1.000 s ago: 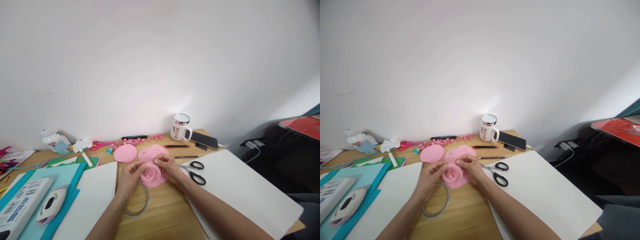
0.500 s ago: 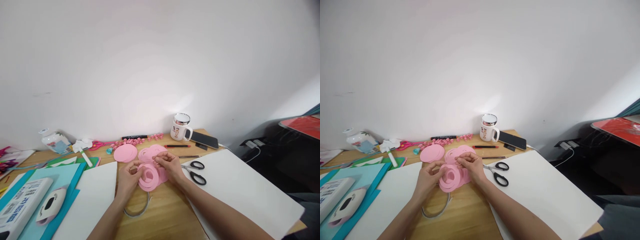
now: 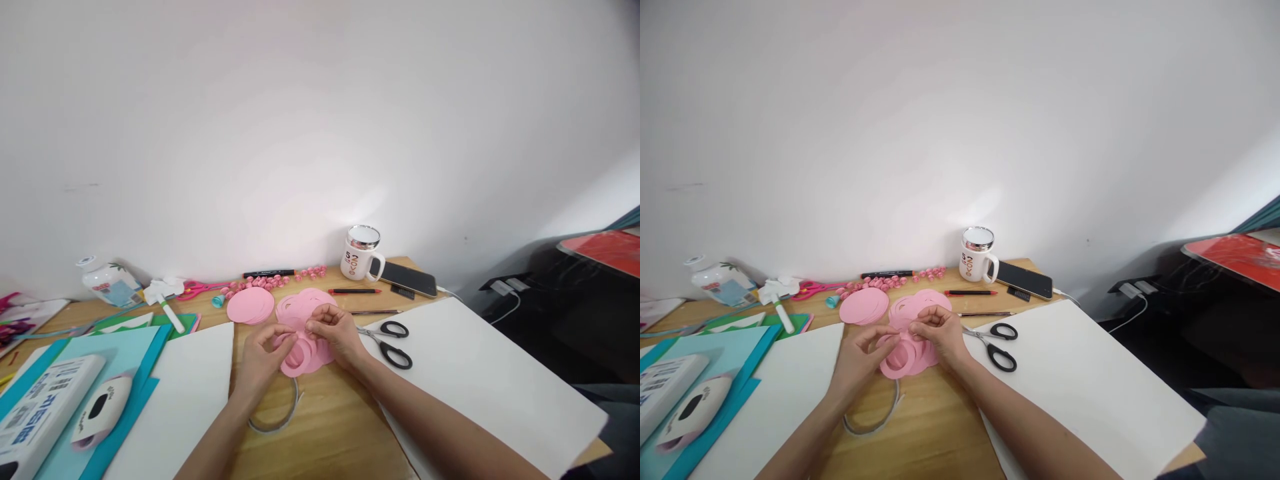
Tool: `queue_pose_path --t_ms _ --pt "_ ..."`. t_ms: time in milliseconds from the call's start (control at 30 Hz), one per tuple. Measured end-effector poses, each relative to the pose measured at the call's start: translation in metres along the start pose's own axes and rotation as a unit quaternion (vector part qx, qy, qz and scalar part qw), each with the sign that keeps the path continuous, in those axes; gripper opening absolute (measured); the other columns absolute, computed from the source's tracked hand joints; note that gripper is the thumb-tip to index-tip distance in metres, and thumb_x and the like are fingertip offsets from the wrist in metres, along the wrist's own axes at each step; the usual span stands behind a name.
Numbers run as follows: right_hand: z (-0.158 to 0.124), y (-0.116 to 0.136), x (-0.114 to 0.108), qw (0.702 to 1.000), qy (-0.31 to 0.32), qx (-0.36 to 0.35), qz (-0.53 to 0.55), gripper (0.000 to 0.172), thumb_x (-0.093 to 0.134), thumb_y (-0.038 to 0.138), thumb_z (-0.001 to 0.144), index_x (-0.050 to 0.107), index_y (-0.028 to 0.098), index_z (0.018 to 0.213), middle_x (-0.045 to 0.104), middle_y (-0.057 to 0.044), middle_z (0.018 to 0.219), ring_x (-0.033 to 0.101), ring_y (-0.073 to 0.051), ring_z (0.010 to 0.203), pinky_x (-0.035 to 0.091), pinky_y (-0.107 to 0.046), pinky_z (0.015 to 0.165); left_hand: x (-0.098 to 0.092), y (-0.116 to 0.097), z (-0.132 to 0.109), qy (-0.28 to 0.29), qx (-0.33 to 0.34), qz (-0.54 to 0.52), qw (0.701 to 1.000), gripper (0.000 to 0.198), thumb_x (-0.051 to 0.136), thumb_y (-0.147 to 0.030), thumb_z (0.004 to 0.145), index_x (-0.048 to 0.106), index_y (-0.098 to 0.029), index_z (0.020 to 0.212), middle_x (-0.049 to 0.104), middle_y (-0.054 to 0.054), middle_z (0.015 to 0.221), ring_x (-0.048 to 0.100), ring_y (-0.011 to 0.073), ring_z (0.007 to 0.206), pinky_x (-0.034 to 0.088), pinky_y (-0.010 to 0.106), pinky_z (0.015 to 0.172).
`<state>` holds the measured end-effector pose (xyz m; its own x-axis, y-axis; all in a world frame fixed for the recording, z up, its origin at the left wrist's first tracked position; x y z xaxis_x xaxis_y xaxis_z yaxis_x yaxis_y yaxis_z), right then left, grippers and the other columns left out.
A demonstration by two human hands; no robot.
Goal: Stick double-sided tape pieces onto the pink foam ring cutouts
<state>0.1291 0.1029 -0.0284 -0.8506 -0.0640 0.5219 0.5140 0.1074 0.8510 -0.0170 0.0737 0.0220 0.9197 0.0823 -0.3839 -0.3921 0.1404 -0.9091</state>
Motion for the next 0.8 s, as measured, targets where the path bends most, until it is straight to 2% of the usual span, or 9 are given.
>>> queue_pose_path --t_ms 167,267,433,567,700,800 --pt "-0.001 0.003 0.007 0.998 0.043 -0.031 -0.032 0.024 0.078 0.021 0.053 0.057 0.015 0.061 0.061 0.003 0.053 0.050 -0.006 0.045 0.042 -0.018 0.046 0.002 -0.010 -0.001 0.002 0.080 0.040 0.996 0.013 0.065 -0.031 0.066 0.070 -0.019 0.069 0.063 0.006 0.083 0.058 0.0212 0.084 0.045 0.033 0.076" --pt "-0.002 0.001 0.011 0.997 0.065 -0.029 -0.032 0.027 0.079 0.021 0.052 0.054 0.016 0.061 0.059 0.004 0.053 0.048 -0.006 0.044 0.039 -0.019 0.045 0.004 -0.011 -0.002 0.017 0.089 0.051 0.995 0.015 0.068 -0.032 0.065 0.070 -0.020 0.074 0.064 0.005 0.076 0.058 0.0213 0.079 0.044 0.035 0.075" --pt "-0.004 0.000 0.016 0.995 0.092 -0.021 -0.032 0.031 0.079 0.022 0.051 0.049 0.016 0.057 0.056 0.004 0.055 0.046 -0.006 0.046 0.037 -0.019 0.046 0.011 -0.009 -0.005 0.065 0.095 0.018 0.993 0.015 0.063 -0.031 0.072 0.071 -0.021 0.080 0.063 0.004 0.073 0.056 0.0198 0.078 0.044 0.032 0.071" --pt "-0.007 0.006 0.015 0.991 0.076 -0.066 -0.088 0.033 0.080 0.022 0.049 0.049 0.016 0.058 0.054 0.005 0.055 0.047 -0.007 0.049 0.038 -0.020 0.047 0.016 -0.013 -0.006 0.095 0.104 0.007 0.990 0.011 0.060 -0.020 0.073 0.069 -0.020 0.079 0.062 0.003 0.076 0.056 0.0188 0.078 0.043 0.031 0.072" --pt "-0.014 0.013 0.014 0.977 0.051 -0.123 -0.167 0.034 0.080 0.025 0.051 0.048 0.018 0.061 0.053 0.005 0.058 0.047 -0.008 0.050 0.037 -0.020 0.046 0.017 -0.019 -0.007 0.105 0.121 0.012 0.987 0.024 0.052 -0.007 0.069 0.069 -0.021 0.080 0.061 0.003 0.076 0.055 0.0182 0.080 0.043 0.030 0.074" --pt "-0.017 0.015 0.013 0.960 0.043 -0.154 -0.231 0.033 0.079 0.027 0.053 0.048 0.018 0.064 0.053 0.005 0.059 0.047 -0.008 0.049 0.036 -0.019 0.044 0.017 -0.021 -0.007 0.121 0.136 0.020 0.983 0.029 0.047 -0.005 0.068 0.068 -0.021 0.082 0.061 0.004 0.082 0.053 0.0193 0.087 0.042 0.032 0.077"
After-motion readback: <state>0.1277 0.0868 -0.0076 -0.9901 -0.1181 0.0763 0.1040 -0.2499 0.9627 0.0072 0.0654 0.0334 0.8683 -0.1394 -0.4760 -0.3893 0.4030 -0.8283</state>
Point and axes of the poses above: each hand's wrist, its own z-axis towards the middle knuckle, its own x-axis out of the palm, y = z × x, the point moved 7 cm from there along z, towards the middle knuckle
